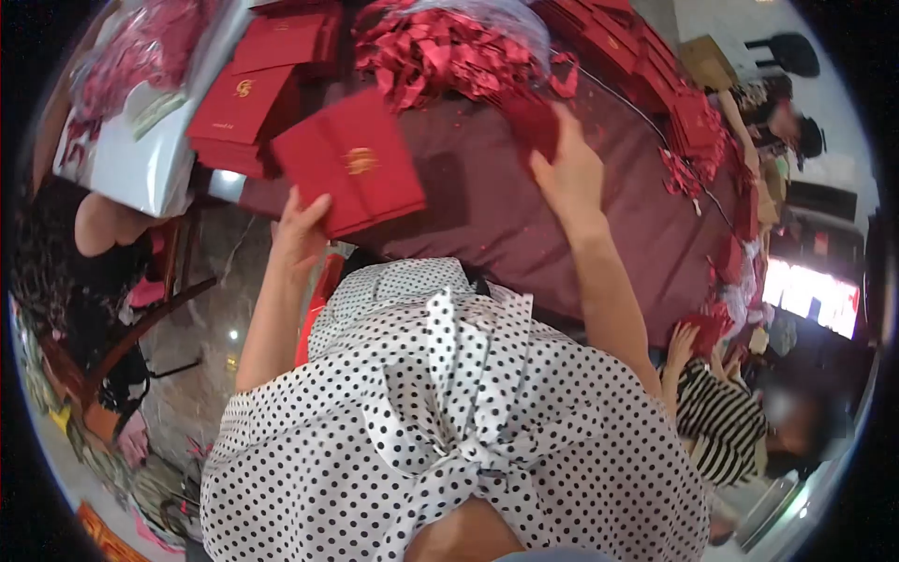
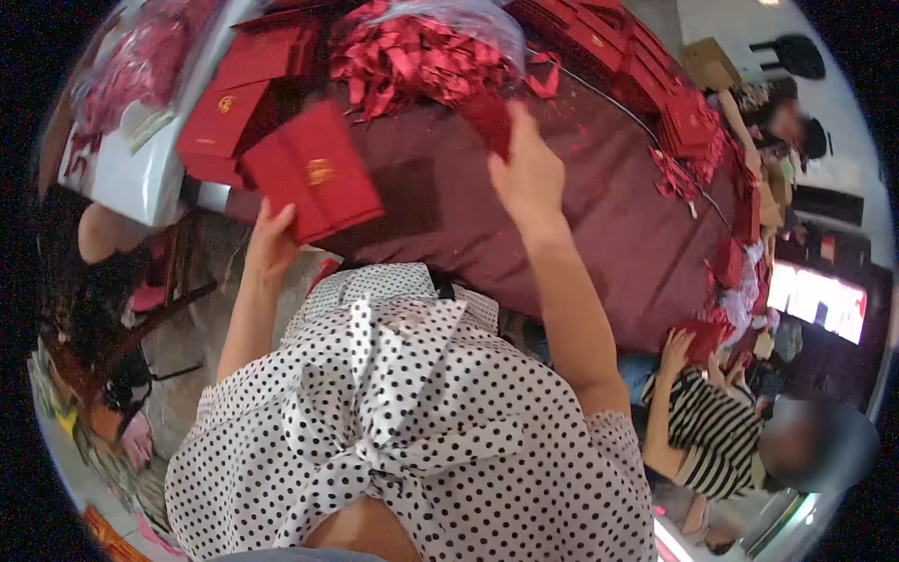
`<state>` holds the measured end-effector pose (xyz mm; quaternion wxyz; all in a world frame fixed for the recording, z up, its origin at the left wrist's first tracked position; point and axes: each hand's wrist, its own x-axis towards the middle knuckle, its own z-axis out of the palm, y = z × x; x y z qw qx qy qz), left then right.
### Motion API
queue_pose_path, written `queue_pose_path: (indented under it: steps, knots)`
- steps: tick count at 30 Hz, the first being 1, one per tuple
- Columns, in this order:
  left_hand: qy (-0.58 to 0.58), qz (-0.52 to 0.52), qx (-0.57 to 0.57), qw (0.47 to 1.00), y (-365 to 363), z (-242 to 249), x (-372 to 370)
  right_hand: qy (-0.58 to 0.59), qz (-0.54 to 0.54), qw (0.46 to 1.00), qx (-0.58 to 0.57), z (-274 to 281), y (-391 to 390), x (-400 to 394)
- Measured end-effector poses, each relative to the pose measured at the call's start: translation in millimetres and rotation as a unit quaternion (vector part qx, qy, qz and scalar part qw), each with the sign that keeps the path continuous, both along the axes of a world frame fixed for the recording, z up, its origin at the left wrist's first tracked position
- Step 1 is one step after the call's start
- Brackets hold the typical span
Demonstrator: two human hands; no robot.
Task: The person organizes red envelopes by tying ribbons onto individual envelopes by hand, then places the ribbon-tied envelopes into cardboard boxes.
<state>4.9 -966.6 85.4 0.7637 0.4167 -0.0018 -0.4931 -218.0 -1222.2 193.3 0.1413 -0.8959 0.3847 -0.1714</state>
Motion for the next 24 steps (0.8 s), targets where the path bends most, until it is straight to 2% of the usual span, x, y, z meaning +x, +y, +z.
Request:
queue_pose_path:
  steps: [2,3,5,6,8,10,12,13,15,16,17,18,19,21,23,24]
  knots:
    - [0.048,0.037,-0.068,0.996,15,-4,2,-0.051,0.081,0.982,-0.164,-33,-2,9]
    - [0.062,0.039,-0.101,0.992,19,-15,6,0.042,0.036,0.985,-0.164,-51,7,17]
    - [0.082,0.046,-0.097,0.991,13,-15,3,0.080,0.054,0.977,-0.189,-102,32,22]
    - [0.100,0.060,-0.093,0.989,11,-13,2,0.066,0.063,0.981,-0.169,-119,51,18]
    - [0.089,0.029,-0.101,0.990,1,0,0,0.030,0.041,0.996,-0.072,-121,72,16]
    - [0.080,-0.011,-0.104,0.991,-12,7,-4,0.029,0.020,0.997,-0.063,-109,72,14]
    - [0.079,-0.053,-0.094,0.991,-35,13,-4,0.006,0.045,0.999,0.007,-93,69,8]
    - [0.081,-0.083,-0.112,0.987,-47,19,-9,0.038,0.058,0.997,0.036,-82,67,2]
    - [0.089,-0.109,-0.060,0.988,-69,30,-18,-0.056,0.043,0.995,0.076,-61,70,-11]
    - [0.101,-0.143,-0.092,0.980,-82,36,-23,-0.114,0.063,0.984,0.117,-51,70,-20]
    - [0.118,-0.185,-0.125,0.968,-94,43,-30,-0.246,0.063,0.943,0.214,-52,77,-25]
    - [0.124,-0.224,-0.127,0.958,-102,51,-36,-0.375,0.054,0.877,0.297,-52,89,-33]
    - [0.128,-0.261,-0.115,0.950,-109,54,-42,-0.560,0.061,0.709,0.425,-32,107,-22]
    - [0.089,-0.320,-0.097,0.938,-122,58,-63,-0.672,-0.056,0.582,0.455,-30,132,-18]
    - [-0.020,-0.455,0.093,0.886,-124,55,-74,-0.717,-0.185,0.547,0.390,-28,139,-31]
    - [-0.063,-0.490,0.153,0.856,-125,74,-90,-0.728,-0.241,0.524,0.370,-32,144,-47]
